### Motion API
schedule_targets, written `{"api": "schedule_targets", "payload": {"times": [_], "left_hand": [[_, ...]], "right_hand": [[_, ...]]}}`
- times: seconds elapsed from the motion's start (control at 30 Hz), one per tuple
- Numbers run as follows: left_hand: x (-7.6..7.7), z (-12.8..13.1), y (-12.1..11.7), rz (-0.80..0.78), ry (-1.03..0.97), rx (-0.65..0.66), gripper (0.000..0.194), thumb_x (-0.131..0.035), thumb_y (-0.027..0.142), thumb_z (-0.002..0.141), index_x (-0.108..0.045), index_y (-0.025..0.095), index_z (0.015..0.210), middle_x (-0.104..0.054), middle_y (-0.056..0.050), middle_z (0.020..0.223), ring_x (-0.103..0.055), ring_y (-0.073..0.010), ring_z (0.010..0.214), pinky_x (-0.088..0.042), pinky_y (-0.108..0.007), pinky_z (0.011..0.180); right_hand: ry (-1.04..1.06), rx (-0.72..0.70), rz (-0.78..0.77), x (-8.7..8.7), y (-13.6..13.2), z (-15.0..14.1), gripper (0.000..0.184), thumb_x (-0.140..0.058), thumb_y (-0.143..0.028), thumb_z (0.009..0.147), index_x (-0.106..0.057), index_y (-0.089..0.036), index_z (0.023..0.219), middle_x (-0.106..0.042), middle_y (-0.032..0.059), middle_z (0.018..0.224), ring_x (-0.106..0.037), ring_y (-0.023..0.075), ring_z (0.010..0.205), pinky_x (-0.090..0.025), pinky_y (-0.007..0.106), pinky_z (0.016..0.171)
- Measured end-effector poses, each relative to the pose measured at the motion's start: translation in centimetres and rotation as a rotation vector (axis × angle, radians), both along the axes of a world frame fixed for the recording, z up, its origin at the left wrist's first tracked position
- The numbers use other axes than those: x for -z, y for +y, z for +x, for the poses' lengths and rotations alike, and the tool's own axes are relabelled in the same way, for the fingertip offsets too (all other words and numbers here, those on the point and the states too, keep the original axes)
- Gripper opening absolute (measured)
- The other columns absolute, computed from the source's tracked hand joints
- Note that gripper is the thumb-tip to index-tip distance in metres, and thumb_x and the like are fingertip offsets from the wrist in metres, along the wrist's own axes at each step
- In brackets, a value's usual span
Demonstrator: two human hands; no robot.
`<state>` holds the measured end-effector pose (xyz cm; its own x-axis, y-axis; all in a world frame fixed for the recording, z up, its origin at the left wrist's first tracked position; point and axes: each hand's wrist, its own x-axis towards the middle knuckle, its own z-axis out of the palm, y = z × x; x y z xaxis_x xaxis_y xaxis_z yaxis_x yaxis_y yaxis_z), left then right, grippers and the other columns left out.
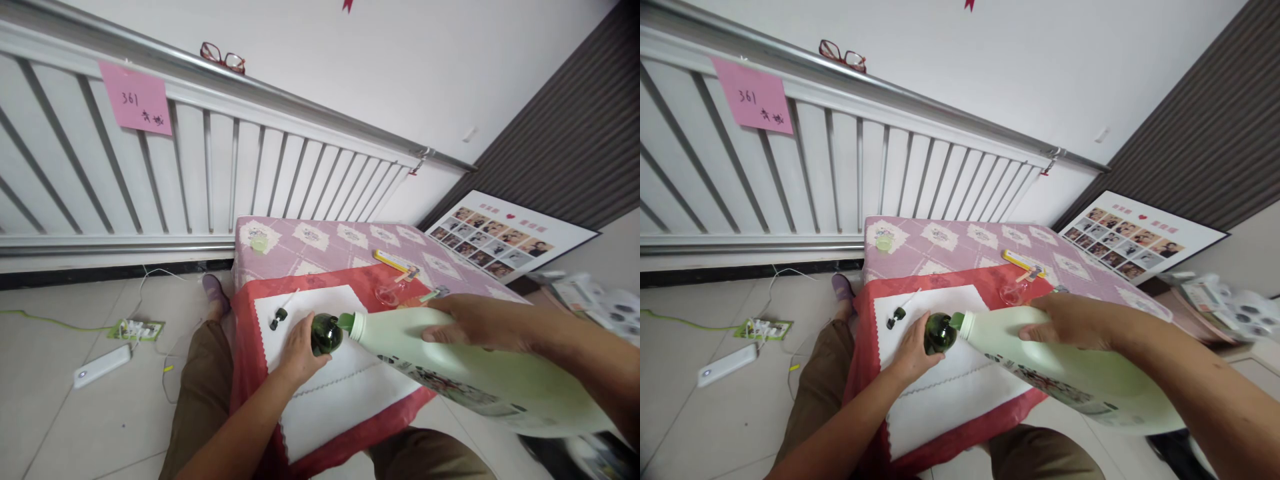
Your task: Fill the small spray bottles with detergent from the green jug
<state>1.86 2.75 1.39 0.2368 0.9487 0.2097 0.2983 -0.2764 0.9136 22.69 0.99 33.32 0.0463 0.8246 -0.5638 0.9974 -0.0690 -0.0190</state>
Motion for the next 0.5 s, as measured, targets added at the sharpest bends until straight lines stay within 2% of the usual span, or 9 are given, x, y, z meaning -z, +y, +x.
{"api": "schedule_targets", "payload": {"times": [0.07, 0.3, 0.5], "left_hand": [[0.03, -0.01, -0.01, 0.000, 0.001, 0.003, 0.099, -0.078, 0.025, 0.062, -0.028, 0.019, 0.147, -0.045, -0.015, 0.148, -0.040, -0.0334, 0.138, -0.032, -0.049, 0.116], [-0.13, -0.09, -0.04, -0.005, -0.001, 0.008, 0.098, -0.078, 0.026, 0.062, -0.028, 0.019, 0.147, -0.045, -0.014, 0.148, -0.040, -0.0337, 0.138, -0.032, -0.050, 0.116], [-0.21, -0.11, -0.10, -0.014, -0.002, 0.006, 0.099, -0.078, 0.023, 0.062, -0.027, 0.020, 0.147, -0.045, -0.014, 0.148, -0.039, -0.0333, 0.139, -0.031, -0.051, 0.116]], "right_hand": [[0.018, 0.011, -0.055, -0.16, 0.03, -0.01, 0.048, -0.057, -0.063, 0.077, -0.068, -0.021, 0.098, -0.076, 0.0097, 0.099, -0.071, 0.0297, 0.090, -0.051, 0.032, 0.069], [0.057, 0.054, -0.017, -0.53, -0.40, -0.87, 0.039, -0.060, -0.055, 0.076, -0.071, -0.021, 0.094, -0.077, 0.0085, 0.092, -0.072, 0.0285, 0.085, -0.050, 0.031, 0.065], [0.082, 0.082, -0.010, -0.27, -0.17, -0.34, 0.046, -0.062, -0.059, 0.073, -0.070, -0.019, 0.093, -0.076, 0.0113, 0.094, -0.071, 0.0303, 0.085, -0.050, 0.033, 0.065]]}}
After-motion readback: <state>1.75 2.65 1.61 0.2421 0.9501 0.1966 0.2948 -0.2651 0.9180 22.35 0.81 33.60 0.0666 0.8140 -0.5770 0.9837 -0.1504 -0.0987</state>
